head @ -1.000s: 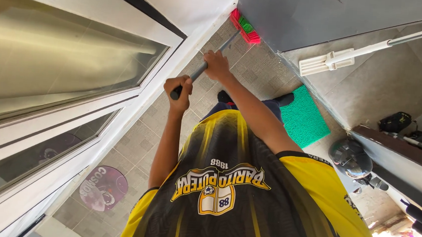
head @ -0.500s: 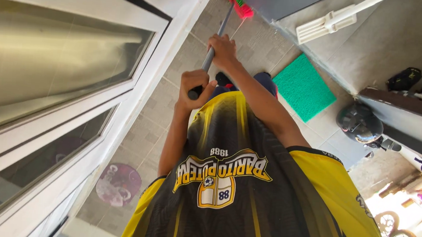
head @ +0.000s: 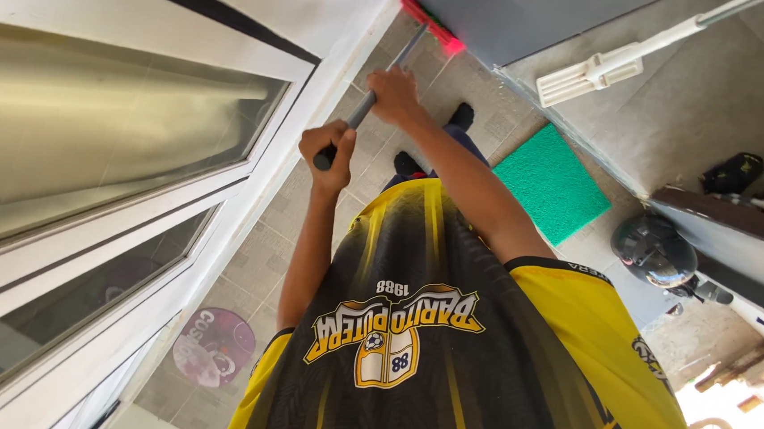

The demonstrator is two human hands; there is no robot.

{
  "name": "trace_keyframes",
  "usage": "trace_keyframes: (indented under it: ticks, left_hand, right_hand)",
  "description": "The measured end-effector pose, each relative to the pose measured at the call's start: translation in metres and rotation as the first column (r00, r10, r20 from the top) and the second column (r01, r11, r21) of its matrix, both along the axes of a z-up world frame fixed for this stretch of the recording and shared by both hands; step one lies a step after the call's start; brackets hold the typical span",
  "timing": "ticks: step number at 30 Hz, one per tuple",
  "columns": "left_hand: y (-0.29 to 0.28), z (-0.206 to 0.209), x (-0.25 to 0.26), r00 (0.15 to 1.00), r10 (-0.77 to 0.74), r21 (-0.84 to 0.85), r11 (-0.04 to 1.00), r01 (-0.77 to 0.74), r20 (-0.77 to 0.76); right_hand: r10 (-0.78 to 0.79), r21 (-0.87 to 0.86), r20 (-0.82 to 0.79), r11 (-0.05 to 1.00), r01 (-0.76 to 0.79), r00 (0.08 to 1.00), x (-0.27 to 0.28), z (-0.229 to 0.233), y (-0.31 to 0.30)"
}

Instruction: The person is sweeping the tiled floor with a red and green broom.

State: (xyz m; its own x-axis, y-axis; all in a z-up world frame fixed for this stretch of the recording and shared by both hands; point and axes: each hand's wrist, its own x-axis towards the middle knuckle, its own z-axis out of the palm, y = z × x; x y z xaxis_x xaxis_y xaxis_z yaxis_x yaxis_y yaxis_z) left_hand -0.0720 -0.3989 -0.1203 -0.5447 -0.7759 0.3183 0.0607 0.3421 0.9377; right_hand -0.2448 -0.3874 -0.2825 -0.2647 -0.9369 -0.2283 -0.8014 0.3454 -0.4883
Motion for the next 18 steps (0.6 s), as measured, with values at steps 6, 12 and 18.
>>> trace_keyframes:
  ticks: [6,12,18]
  left_hand:
    - [-0.046,0.018,0.003,0.997,-0.072,0.12,0.99,0.073,-0.015]
    - [-0.062,0.013,-0.004,0.993,-0.115,0.21,0.972,0.108,0.023]
    - [-0.031,0.028,-0.007,0.993,-0.117,0.19,0.975,0.112,0.015]
  right_hand:
    - [0.001,0.002,0.039,1.0,-0.002,0.999,0.006,-0.007,-0.032]
    - [-0.066,0.086,0.051,0.994,0.061,0.997,0.007,-0.023,-0.022]
    - [-0.032,0.064,0.053,0.998,0.029,0.998,-0.005,0.003,-0.001]
